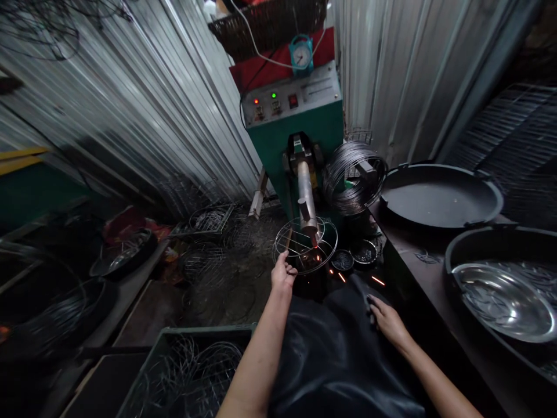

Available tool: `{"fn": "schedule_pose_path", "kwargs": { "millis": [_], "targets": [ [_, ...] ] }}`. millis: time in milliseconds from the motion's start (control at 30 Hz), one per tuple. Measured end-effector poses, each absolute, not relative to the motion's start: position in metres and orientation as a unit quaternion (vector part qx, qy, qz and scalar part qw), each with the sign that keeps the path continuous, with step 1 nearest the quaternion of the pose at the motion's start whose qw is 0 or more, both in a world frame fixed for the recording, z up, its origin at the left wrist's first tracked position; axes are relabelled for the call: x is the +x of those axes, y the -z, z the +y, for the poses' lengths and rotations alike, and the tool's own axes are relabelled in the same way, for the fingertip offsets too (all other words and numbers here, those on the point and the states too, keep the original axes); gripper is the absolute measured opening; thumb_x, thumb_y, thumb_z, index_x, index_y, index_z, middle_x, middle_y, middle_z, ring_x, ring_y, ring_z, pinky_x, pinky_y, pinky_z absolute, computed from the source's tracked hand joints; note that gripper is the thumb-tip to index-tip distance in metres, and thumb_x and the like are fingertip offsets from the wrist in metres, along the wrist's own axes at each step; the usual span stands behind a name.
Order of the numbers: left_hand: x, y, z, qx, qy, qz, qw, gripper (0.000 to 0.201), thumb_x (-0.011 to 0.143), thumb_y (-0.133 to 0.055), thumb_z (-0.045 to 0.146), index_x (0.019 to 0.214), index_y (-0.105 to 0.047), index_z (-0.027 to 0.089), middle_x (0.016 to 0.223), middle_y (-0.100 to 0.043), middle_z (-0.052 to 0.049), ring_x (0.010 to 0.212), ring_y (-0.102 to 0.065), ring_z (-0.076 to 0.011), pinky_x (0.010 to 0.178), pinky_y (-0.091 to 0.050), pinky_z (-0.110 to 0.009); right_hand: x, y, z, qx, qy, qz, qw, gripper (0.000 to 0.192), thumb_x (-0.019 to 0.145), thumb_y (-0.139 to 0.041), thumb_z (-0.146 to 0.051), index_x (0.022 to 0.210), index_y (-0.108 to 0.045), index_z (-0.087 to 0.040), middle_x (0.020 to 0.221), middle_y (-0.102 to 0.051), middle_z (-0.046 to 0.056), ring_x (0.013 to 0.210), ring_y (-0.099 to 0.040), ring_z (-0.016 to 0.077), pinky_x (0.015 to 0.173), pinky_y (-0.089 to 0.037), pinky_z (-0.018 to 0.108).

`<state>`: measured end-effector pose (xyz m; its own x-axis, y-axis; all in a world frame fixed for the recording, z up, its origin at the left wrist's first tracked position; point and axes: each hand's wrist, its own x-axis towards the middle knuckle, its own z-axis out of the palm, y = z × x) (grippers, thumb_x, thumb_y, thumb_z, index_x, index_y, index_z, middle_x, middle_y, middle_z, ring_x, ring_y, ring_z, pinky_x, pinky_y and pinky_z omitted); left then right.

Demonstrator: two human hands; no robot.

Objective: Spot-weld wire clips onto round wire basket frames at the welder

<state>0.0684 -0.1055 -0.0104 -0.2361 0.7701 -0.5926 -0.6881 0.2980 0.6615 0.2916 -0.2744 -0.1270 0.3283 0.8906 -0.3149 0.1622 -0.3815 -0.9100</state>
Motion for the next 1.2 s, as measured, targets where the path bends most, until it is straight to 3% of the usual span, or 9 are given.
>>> {"fn": "schedule_pose_path", "kwargs": {
  "millis": [133,200,300,400,500,633,733,967,1200],
  "targets": [
    [0.063,0.009,-0.108,0.037,-0.570,0.526,0.630,0.035,0.059,-0.076,0.022,0.063,-0.042,0.017,0.050,-0.027,0.011,0.037,-0.024,-0.0007,0.035,-0.020,-0.015,0.291,0.123,-0.283,-0.700,-0.404,-0.406,0.427,0.053,0.068,-0.053,-0.053,0.104,-0.067,-0.017,0.059,-0.060,0.002,0.048,-0.052,0.0158,0.050,-0.043,0.028],
    [0.054,0.006,-0.111,0.040,-0.537,0.543,0.645,0.033,0.062,-0.076,0.029,0.068,-0.046,0.016,0.055,-0.037,0.008,0.042,-0.036,-0.0030,0.040,-0.033,-0.017,0.292,0.123,-0.287,-0.703,-0.404,-0.409,0.419,0.051,0.065,-0.055,-0.055,0.098,-0.069,-0.019,0.056,-0.059,0.002,0.049,-0.053,0.0172,0.048,-0.043,0.028],
    [0.038,0.000,-0.112,0.048,-0.487,0.578,0.653,0.030,0.070,-0.071,0.038,0.076,-0.052,0.016,0.065,-0.047,0.004,0.053,-0.048,-0.0078,0.057,-0.050,-0.031,0.297,0.122,-0.290,-0.706,-0.423,-0.397,0.406,0.056,0.066,-0.055,-0.056,0.105,-0.065,-0.017,0.055,-0.058,0.001,0.047,-0.051,0.0175,0.045,-0.041,0.028],
    [0.029,-0.002,-0.106,0.071,-0.460,0.597,0.654,0.031,0.070,-0.072,0.039,0.079,-0.053,0.016,0.068,-0.049,0.002,0.057,-0.050,-0.0090,0.067,-0.052,-0.039,0.300,0.122,-0.288,-0.712,-0.420,-0.387,0.409,0.058,0.071,-0.052,-0.055,0.112,-0.057,-0.014,0.053,-0.057,0.000,0.046,-0.049,0.0169,0.045,-0.040,0.028],
    [0.028,0.002,-0.095,0.092,-0.425,0.615,0.658,0.033,0.066,-0.076,0.036,0.076,-0.052,0.015,0.068,-0.049,0.002,0.055,-0.048,-0.0085,0.067,-0.051,-0.038,0.301,0.126,-0.285,-0.726,-0.386,-0.400,0.405,0.049,0.073,-0.050,-0.054,0.103,-0.058,-0.017,0.055,-0.059,0.001,0.049,-0.054,0.0185,0.049,-0.044,0.029],
    [0.027,0.006,-0.083,0.121,-0.387,0.612,0.680,0.028,0.068,-0.073,0.032,0.075,-0.051,0.016,0.064,-0.049,0.002,0.051,-0.047,-0.0093,0.061,-0.051,-0.035,0.297,0.134,-0.284,-0.718,-0.334,-0.455,0.408,0.041,0.070,-0.050,-0.050,0.096,-0.064,-0.022,0.086,-0.070,0.008,0.078,-0.064,0.0270,0.073,-0.050,0.038],
    [0.025,0.008,-0.082,0.139,-0.380,0.612,0.680,0.026,0.073,-0.068,0.033,0.073,-0.049,0.017,0.060,-0.048,0.002,0.048,-0.045,-0.0093,0.058,-0.051,-0.034,0.295,0.137,-0.284,-0.704,-0.322,-0.477,0.416,0.038,0.069,-0.049,-0.046,0.093,-0.067,-0.023,0.101,-0.069,0.009,0.098,-0.061,0.0301,0.087,-0.046,0.041],
    [0.023,0.005,-0.086,0.161,-0.367,0.620,0.674,0.031,0.075,-0.066,0.038,0.074,-0.044,0.017,0.065,-0.051,0.000,0.053,-0.049,-0.0101,0.061,-0.051,-0.033,0.292,0.137,-0.283,-0.717,-0.359,-0.402,0.443,0.031,0.072,-0.047,-0.038,0.095,-0.060,-0.022,0.067,-0.066,0.001,0.060,-0.062,0.0202,0.058,-0.048,0.031],
    [0.026,-0.004,-0.094,0.178,-0.346,0.633,0.669,0.033,0.079,-0.060,0.047,0.079,-0.052,0.015,0.068,-0.054,-0.004,0.055,-0.052,-0.0131,0.061,-0.050,-0.033,0.290,0.138,-0.288,-0.686,-0.384,-0.347,0.512,0.017,0.068,-0.052,-0.032,0.082,-0.054,-0.022,0.057,-0.059,-0.005,0.043,-0.053,0.0141,0.047,-0.042,0.026]
  ]
}}
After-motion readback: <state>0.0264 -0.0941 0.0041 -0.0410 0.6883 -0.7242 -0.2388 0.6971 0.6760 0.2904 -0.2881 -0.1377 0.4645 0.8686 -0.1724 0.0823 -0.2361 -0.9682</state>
